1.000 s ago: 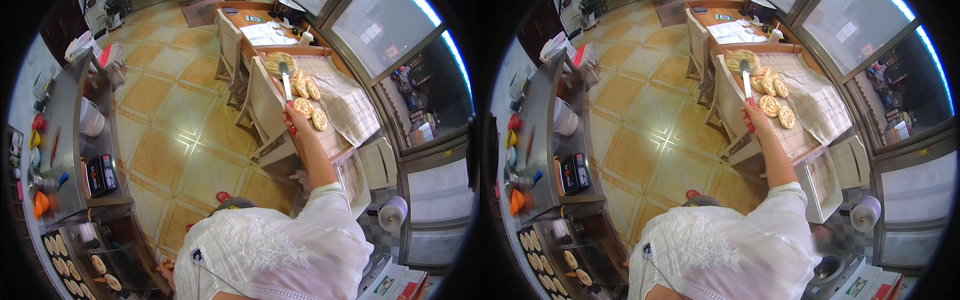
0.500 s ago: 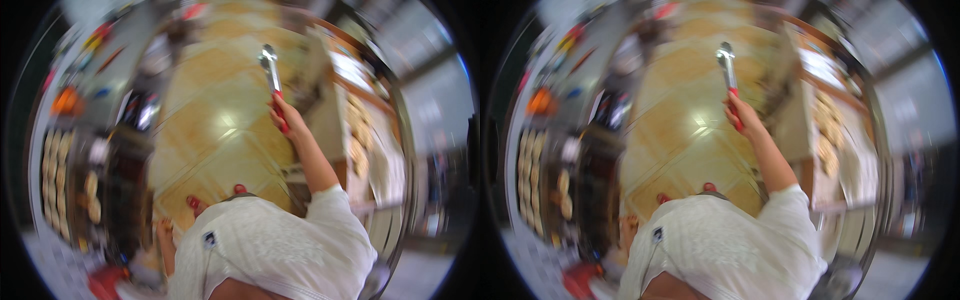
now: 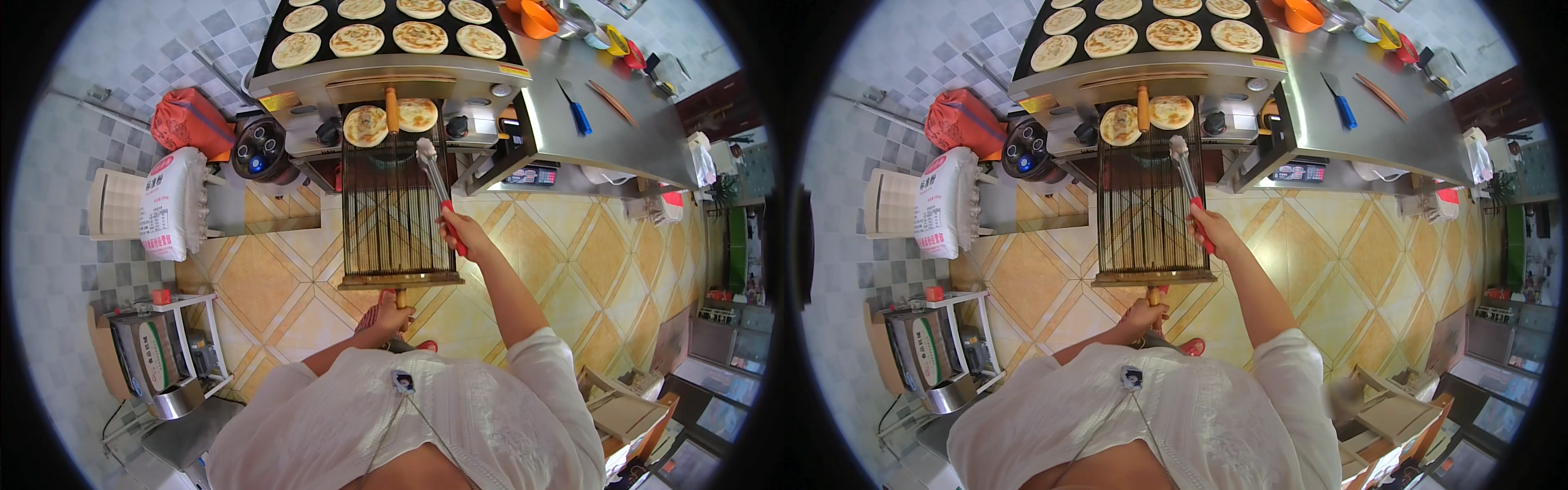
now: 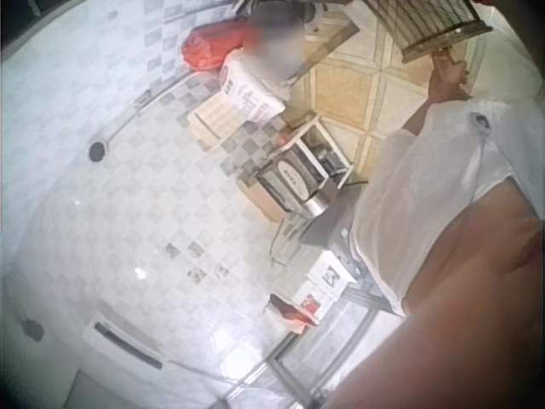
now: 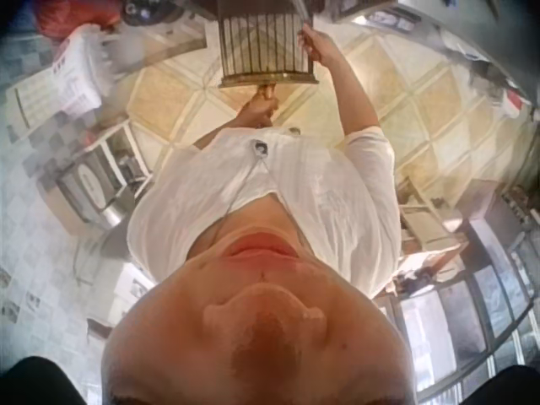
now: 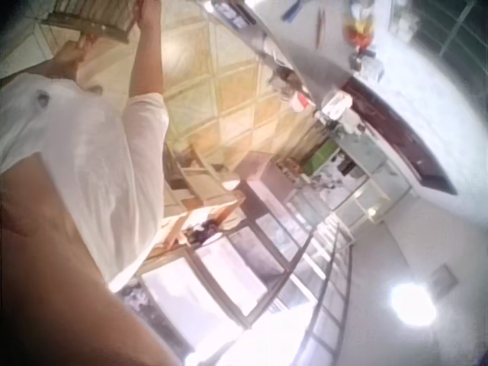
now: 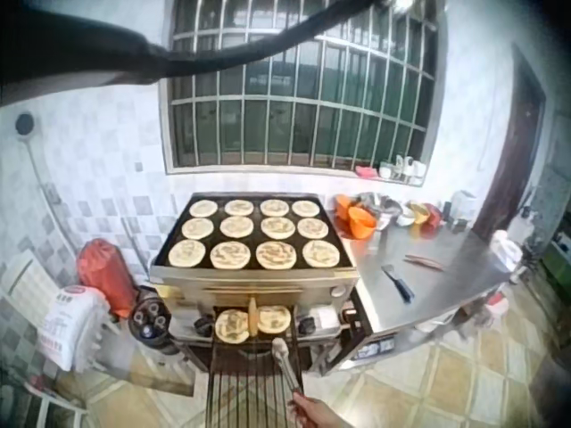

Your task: The person places round dough discs onto a hot griddle and cooks them. They use a brush to apply oil to the cooking pancakes and a spatula to flip them. Once cooked, the pancakes are transferred with tongs to a wire cooling rack and then arranged on a wooden tray.

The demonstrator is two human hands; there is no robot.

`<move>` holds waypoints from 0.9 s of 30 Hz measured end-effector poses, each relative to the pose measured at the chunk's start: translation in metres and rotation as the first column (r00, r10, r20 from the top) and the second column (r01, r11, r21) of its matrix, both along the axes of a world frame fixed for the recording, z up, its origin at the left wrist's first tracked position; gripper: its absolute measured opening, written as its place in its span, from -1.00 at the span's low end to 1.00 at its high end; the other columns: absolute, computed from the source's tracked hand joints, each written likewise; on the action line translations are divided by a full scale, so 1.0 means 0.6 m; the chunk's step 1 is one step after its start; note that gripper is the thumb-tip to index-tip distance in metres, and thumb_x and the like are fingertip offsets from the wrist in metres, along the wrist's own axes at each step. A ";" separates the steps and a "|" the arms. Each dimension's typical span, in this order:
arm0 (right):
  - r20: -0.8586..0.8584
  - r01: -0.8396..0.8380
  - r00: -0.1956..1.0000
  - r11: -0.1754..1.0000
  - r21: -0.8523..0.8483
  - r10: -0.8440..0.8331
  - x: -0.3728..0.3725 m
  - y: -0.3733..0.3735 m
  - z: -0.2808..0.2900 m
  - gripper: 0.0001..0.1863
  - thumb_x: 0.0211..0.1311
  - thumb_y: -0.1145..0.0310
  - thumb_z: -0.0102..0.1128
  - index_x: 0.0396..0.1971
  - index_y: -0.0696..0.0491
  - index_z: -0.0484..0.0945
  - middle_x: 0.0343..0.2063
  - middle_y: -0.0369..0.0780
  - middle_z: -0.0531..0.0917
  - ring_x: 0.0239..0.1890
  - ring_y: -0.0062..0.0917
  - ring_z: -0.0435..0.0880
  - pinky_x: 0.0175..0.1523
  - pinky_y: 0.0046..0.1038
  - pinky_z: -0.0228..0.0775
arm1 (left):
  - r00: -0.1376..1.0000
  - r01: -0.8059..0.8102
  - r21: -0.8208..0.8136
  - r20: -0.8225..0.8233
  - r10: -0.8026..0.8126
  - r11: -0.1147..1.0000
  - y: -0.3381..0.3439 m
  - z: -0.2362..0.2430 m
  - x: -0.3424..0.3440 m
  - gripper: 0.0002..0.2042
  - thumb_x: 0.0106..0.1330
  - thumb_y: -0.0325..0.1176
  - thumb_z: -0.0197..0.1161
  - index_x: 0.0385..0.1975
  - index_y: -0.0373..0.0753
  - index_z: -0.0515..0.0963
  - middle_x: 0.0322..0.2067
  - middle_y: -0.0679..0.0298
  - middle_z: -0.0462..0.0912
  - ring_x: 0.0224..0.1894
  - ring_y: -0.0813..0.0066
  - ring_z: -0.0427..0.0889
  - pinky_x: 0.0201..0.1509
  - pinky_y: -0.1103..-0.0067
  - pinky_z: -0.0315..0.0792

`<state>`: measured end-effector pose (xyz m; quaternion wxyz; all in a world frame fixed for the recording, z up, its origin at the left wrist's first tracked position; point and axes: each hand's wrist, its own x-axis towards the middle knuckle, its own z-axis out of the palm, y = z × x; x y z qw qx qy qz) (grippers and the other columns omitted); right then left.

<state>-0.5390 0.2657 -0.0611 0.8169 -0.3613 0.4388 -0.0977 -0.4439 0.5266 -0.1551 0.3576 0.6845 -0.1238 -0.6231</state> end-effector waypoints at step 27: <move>-0.469 -0.428 0.838 0.868 -0.250 0.279 0.035 -0.032 0.070 -0.60 0.26 0.06 0.09 -0.26 0.16 0.47 -0.66 -0.31 0.51 -0.75 -0.75 0.34 -0.66 -0.68 0.16 | 0.992 0.099 0.042 0.070 -0.102 0.994 0.001 -0.036 0.003 -0.69 -0.06 -0.19 0.29 -0.63 -0.39 0.60 -0.63 0.12 0.64 -0.51 0.34 0.67 -0.39 0.47 0.53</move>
